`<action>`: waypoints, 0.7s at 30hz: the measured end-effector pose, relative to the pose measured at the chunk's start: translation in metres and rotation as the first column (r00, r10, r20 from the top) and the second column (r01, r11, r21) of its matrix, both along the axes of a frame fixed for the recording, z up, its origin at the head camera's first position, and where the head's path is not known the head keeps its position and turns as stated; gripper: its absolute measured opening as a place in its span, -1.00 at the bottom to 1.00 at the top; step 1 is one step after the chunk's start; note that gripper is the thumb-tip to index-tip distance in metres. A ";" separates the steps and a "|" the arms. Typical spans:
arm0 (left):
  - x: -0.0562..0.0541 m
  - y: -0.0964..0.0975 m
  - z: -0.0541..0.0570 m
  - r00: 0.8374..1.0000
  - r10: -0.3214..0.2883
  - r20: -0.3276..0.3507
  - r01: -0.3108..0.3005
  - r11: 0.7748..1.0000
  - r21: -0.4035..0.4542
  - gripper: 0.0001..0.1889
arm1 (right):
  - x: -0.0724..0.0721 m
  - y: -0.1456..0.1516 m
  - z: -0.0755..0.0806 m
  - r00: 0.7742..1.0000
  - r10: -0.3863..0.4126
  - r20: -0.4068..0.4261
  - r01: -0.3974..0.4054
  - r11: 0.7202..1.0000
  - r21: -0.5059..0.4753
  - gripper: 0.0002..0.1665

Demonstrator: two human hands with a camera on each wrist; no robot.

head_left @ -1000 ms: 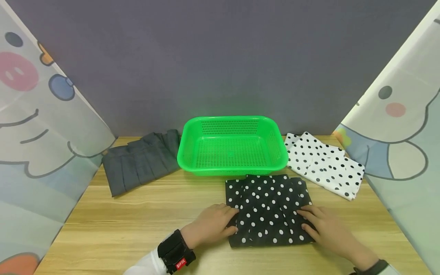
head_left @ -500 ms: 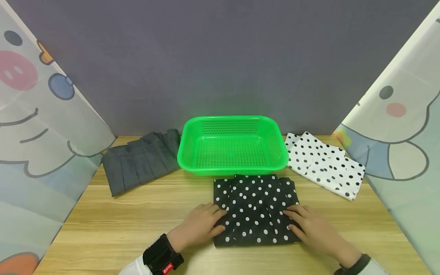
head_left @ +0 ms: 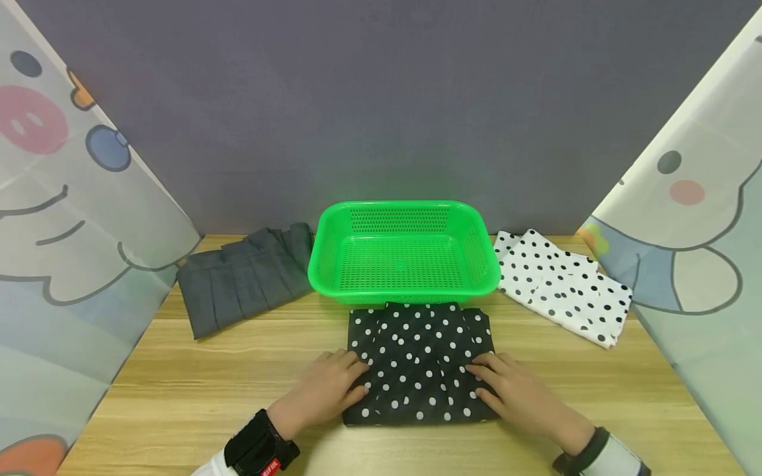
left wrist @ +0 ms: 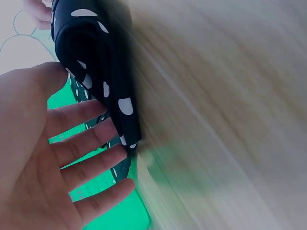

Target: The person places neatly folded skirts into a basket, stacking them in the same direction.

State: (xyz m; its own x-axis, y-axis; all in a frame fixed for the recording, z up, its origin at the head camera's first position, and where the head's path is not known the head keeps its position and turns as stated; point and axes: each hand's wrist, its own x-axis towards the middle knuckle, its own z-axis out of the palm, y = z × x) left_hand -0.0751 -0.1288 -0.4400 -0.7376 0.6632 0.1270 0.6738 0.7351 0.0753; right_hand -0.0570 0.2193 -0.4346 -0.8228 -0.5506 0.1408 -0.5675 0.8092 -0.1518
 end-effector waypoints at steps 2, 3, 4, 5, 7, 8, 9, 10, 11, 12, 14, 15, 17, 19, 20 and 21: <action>0.001 -0.004 0.000 1.000 0.008 -0.009 -0.008 1.000 0.007 -0.65 | -0.001 -0.004 0.000 1.000 0.014 -0.005 -0.014 1.000 -0.008 -0.62; 0.001 -0.005 0.000 1.000 0.011 -0.014 -0.011 1.000 0.010 -0.66 | -0.002 -0.006 -0.001 1.000 0.022 -0.009 -0.022 1.000 -0.011 -0.62; 0.001 -0.007 0.000 1.000 0.015 -0.020 -0.015 1.000 0.013 -0.66 | -0.002 -0.008 0.000 1.000 0.028 -0.010 -0.028 1.000 -0.012 -0.62; 0.001 -0.008 0.000 0.999 0.020 -0.026 -0.020 1.000 0.014 -0.67 | -0.002 -0.010 0.000 0.999 0.034 -0.011 -0.035 0.999 -0.013 -0.62; 0.001 -0.011 -0.001 0.999 0.031 -0.038 -0.031 0.999 0.016 -0.68 | -0.003 -0.014 0.000 0.999 0.039 -0.002 -0.039 0.999 -0.012 -0.63; 0.001 -0.012 -0.001 0.999 0.037 -0.039 -0.037 0.999 0.016 -0.68 | -0.003 -0.015 0.000 0.999 0.043 -0.001 -0.043 0.999 -0.012 -0.63; 0.001 -0.014 -0.001 0.998 0.042 -0.043 -0.041 0.999 0.018 -0.68 | -0.003 -0.016 -0.001 0.999 0.042 0.005 -0.042 0.999 -0.011 -0.62; 0.001 -0.015 -0.001 0.998 0.047 -0.045 -0.046 0.999 0.018 -0.68 | -0.004 -0.018 -0.001 0.999 0.040 0.014 -0.040 0.999 -0.008 -0.62; 0.001 -0.016 0.000 0.998 0.052 -0.046 -0.051 0.999 0.017 -0.69 | -0.004 -0.019 -0.002 0.999 0.038 0.020 -0.038 0.999 -0.008 -0.62; 0.002 -0.017 0.000 0.997 0.057 -0.045 -0.056 0.998 0.016 -0.69 | -0.004 -0.020 -0.002 0.999 0.037 0.026 -0.037 0.999 -0.009 -0.61; 0.002 -0.019 0.001 0.997 0.066 -0.042 -0.065 0.998 0.015 -0.69 | -0.005 -0.022 -0.004 0.999 0.038 0.031 -0.037 0.999 -0.014 -0.60; 0.003 -0.020 0.002 0.997 0.070 -0.042 -0.070 0.997 0.016 -0.70 | -0.005 -0.023 -0.005 0.999 0.036 0.036 -0.035 0.999 -0.016 -0.60; 0.003 -0.021 0.002 0.996 0.080 -0.036 -0.080 0.997 0.017 -0.70 | -0.005 -0.024 -0.006 0.999 0.037 0.034 -0.036 0.999 -0.023 -0.60; 0.003 -0.022 0.002 0.996 0.088 -0.033 -0.088 0.996 0.019 -0.69 | -0.006 -0.025 -0.006 0.999 0.037 0.030 -0.036 0.999 -0.029 -0.61; 0.002 -0.022 0.003 0.995 0.091 -0.034 -0.090 0.996 0.021 -0.69 | -0.006 -0.026 -0.006 0.999 0.037 0.029 -0.036 0.999 -0.032 -0.60; 0.002 -0.022 0.003 0.995 0.093 -0.035 -0.092 0.995 0.024 -0.69 | -0.006 -0.026 -0.006 0.999 0.036 0.031 -0.035 0.999 -0.034 -0.60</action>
